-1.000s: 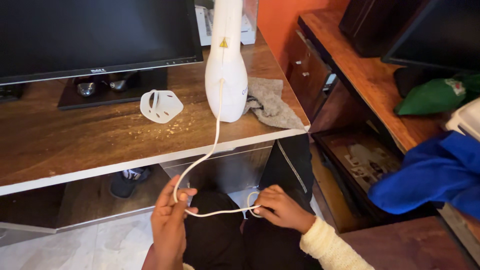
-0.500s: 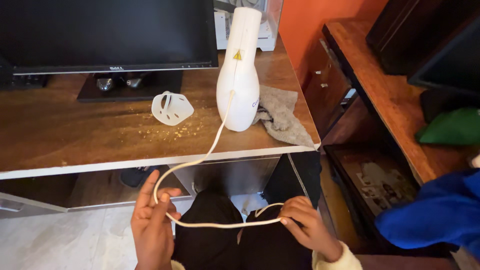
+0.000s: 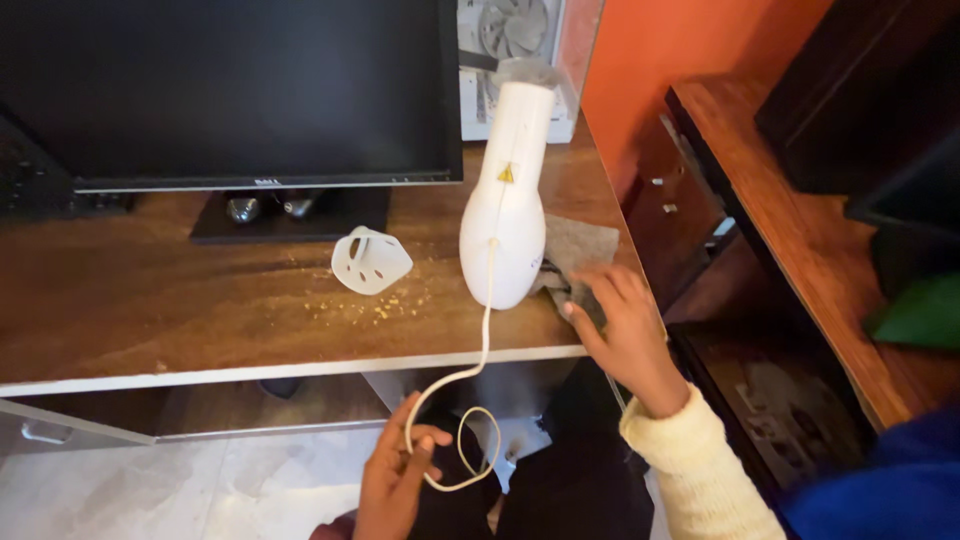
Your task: The person cleans a white medical compressor device and its connected tube using a grey cloth. They wipe the exterior surfaces of the device and run the cloth along the entire length of the tubing.
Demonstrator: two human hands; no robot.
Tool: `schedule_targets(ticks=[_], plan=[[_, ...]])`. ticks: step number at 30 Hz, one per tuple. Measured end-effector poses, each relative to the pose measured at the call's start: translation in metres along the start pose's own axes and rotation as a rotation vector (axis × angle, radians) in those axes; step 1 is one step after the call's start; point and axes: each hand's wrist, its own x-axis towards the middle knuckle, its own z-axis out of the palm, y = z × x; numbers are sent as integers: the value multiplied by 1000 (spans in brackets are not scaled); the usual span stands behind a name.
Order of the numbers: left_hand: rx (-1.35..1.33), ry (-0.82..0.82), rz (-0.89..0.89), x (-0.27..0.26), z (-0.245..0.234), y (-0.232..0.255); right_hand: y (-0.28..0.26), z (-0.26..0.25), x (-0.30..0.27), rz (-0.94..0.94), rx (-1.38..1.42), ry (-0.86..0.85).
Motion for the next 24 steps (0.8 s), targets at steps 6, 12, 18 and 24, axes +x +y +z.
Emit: schedule_targets(ticks=[6,12,18,24], plan=[[457,-177,75,7,0,18,23,36,26,52,-120,-163],[772,-281,255,42,3,61,33,46,18,126,-89,-173],[919,-105,462,70,23,111,48,54,-1,107,72,92],[743,-55,488,76,37,119,34,62,-44,412,680,494]])
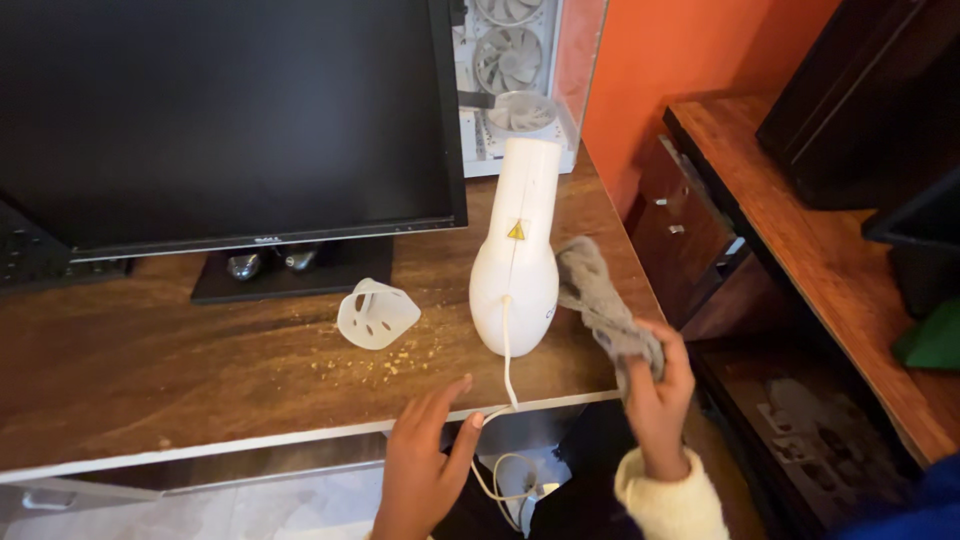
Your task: The person cleans a white medical compressor device and its connected tube using a grey cloth. They wipe the exterior surfaces of the device and run the cloth along the entire length of the tubing.
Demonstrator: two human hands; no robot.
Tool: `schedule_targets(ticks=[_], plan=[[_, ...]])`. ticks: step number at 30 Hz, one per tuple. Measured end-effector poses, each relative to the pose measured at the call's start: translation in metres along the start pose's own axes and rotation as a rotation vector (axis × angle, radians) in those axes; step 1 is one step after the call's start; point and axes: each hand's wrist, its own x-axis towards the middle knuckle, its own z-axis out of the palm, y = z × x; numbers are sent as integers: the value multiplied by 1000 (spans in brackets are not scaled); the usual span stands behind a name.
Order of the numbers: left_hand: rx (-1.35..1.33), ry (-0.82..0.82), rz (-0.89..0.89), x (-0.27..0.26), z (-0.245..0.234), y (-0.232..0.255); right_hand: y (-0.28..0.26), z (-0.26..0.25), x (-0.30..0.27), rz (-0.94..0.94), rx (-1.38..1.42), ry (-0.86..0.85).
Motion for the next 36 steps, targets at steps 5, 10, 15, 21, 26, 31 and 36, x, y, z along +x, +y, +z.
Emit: schedule_targets(ticks=[5,10,15,21,26,31,36], plan=[[-139,-40,23,-8,38,-10,-19,23,-44,12,63,24],[-67,3,176,-18,55,-20,-53,43,-61,-56,252,-340],[-250,-66,-33,-11,45,9,-50,50,-62,189,434,-250],[-313,-33,50,-13,46,16,-58,68,-44,502,638,-241],[-199,29,299,-23,55,-4,-77,78,-29,425,438,-359],[-254,-77,221,-21,48,-2,-91,85,-18,289,286,-380],[-174,-44,261,-2,25,-17,-86,80,-11,267,195,-341]])
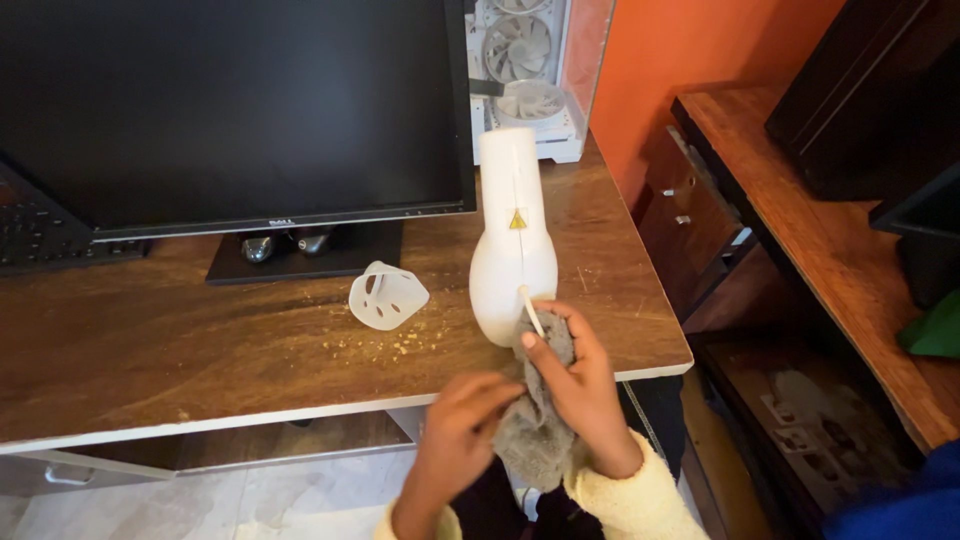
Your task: The person cleans a white medical compressor device and its connected tube using a grey cloth. They wipe the exterior surfaces of the device and run the cloth along the entire length of the tubing.
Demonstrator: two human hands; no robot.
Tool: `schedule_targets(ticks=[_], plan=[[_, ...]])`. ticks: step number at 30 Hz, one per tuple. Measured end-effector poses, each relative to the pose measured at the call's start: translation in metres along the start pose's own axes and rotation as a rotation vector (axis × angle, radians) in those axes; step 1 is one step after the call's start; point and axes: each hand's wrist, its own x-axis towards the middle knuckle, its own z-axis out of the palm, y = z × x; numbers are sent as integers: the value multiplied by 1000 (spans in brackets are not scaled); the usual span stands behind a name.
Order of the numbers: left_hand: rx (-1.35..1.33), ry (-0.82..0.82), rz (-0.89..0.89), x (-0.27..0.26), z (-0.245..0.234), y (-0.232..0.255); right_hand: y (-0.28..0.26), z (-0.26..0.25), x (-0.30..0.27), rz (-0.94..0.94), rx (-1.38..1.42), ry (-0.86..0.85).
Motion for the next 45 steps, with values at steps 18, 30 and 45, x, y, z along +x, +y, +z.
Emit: schedule_targets(ticks=[18,30,45], plan=[[-518,-152,-146,109,-4,-68,-17,-60,7,45,-31,-262],[-604,173,114,93,28,-72,-47,7,-11,-451,-657,162],[-643,154,62,96,29,-66,-32,9,1,-476,-674,237]])
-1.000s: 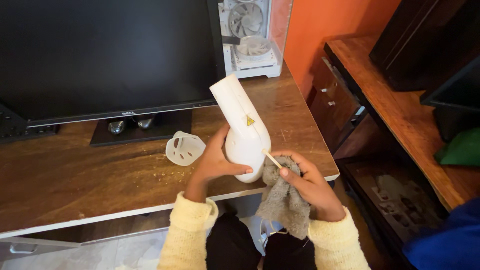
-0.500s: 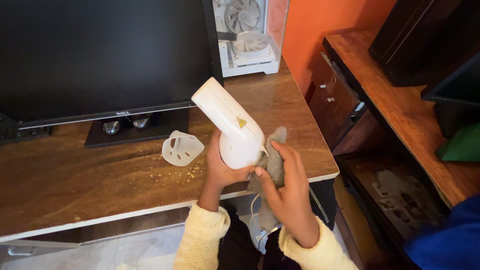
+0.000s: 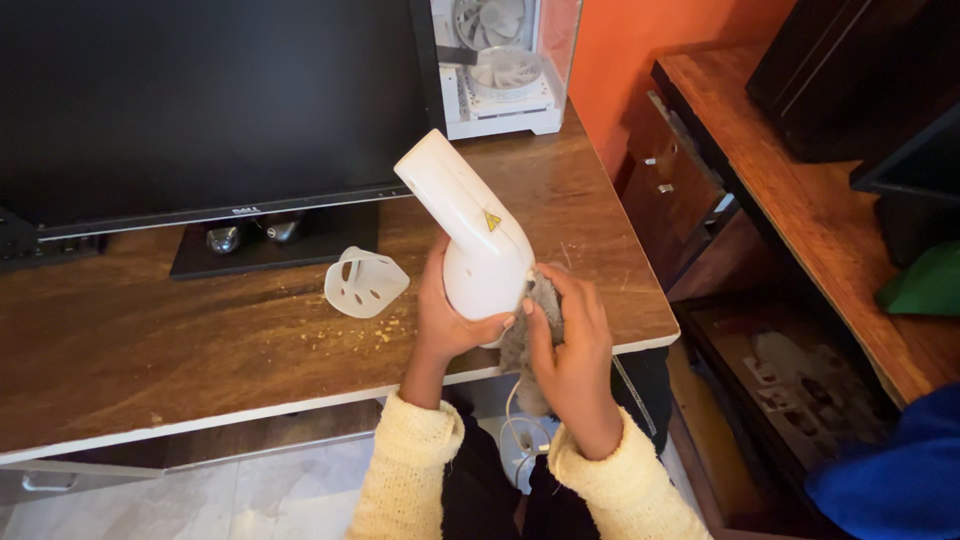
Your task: The person cleans a white medical compressor device and its connected tube using a grey cloth. They wipe the exterior surfaces of the device and run the cloth along the entire length of the tubing.
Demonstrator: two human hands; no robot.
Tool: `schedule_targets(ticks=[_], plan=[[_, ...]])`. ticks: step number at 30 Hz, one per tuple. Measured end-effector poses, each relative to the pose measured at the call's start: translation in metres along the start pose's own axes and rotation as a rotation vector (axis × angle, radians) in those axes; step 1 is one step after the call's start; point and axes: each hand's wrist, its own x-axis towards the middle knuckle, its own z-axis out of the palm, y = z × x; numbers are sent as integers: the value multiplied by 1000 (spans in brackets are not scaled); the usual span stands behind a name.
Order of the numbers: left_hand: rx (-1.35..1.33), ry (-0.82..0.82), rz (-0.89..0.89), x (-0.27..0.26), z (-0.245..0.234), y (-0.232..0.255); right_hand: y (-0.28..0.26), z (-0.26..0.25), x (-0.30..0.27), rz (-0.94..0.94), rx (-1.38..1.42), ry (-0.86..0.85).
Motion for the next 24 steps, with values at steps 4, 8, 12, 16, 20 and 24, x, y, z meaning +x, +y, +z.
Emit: schedule_targets(ticks=[4,8,12,16,20,24], plan=[[41,-4,-18,1,-2,3,6,2,-1,11,-40,-26],[6,-7,-26,0,-2,3,13,1,-4,29,-10,-58],[100,8,14,1,-3,2,20,1,-11,21,-20,-66],[105,16,15,0,-2,1,35,5,-28,28,-36,-67],[115,27,17,1,-1,5,51,8,-51,40,-77,-74],[141,31,26,1,0,6,60,8,-69,32,-76,-69]])
